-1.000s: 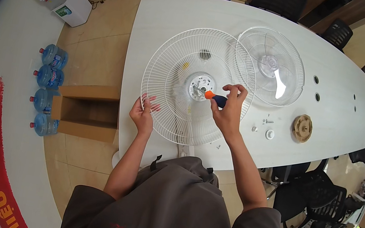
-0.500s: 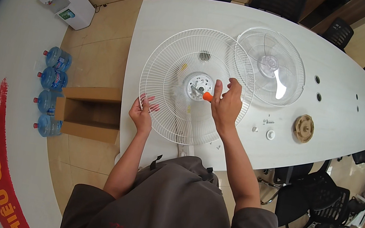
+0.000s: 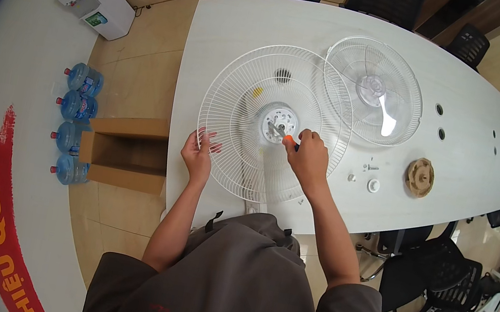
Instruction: The recorder is using a screwdriver to disassemble or repair an electric fan on a long white table.
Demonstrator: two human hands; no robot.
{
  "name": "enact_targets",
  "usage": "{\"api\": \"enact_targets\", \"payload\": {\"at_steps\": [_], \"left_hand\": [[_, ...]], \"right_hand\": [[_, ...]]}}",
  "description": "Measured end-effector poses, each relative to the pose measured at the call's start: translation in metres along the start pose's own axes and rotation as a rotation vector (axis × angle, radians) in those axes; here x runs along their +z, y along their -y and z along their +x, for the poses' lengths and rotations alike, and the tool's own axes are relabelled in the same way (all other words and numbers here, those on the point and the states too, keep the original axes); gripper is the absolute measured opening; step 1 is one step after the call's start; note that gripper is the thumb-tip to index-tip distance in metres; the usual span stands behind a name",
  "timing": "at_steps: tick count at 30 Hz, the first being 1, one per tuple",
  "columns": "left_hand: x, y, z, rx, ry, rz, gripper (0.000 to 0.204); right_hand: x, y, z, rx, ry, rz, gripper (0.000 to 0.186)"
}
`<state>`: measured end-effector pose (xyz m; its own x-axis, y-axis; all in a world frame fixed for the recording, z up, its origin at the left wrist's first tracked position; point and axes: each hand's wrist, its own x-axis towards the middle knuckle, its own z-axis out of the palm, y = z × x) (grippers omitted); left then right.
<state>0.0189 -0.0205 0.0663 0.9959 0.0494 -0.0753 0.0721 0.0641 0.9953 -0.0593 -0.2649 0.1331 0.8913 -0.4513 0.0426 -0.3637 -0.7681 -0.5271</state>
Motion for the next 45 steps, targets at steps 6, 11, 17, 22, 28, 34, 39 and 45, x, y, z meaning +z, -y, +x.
{"api": "enact_targets", "payload": {"at_steps": [6, 11, 17, 22, 28, 34, 39, 45], "left_hand": [[0.013, -0.003, -0.006, 0.071, -0.003, 0.062, 0.027], [0.01, 0.0, -0.005, 0.076, -0.015, 0.074, 0.027], [0.008, 0.001, -0.005, 0.091, -0.028, 0.068, 0.027], [0.008, 0.005, -0.005, 0.08, -0.035, 0.045, 0.027], [0.011, 0.0, -0.008, 0.05, -0.019, 0.05, 0.026], [0.004, 0.009, -0.005, 0.045, -0.048, -0.03, 0.026], [0.001, 0.003, 0.001, 0.072, -0.027, 0.033, 0.027], [0.001, 0.003, 0.003, 0.071, -0.029, 0.063, 0.028]], "right_hand": [[-0.012, 0.005, -0.001, -0.089, 0.009, -0.062, 0.027], [-0.014, 0.009, 0.003, -0.11, 0.015, -0.057, 0.026], [-0.016, 0.01, 0.004, -0.129, 0.017, -0.065, 0.025], [-0.023, 0.015, 0.002, -0.118, 0.01, -0.052, 0.026], [-0.05, 0.011, -0.014, -0.066, -0.036, 0.012, 0.03], [-0.101, -0.04, -0.063, 0.304, -0.061, 0.292, 0.032], [-0.12, -0.111, -0.126, 0.652, -0.082, 0.396, 0.028], [-0.072, -0.193, -0.172, 0.811, -0.125, 0.398, 0.027]]}}
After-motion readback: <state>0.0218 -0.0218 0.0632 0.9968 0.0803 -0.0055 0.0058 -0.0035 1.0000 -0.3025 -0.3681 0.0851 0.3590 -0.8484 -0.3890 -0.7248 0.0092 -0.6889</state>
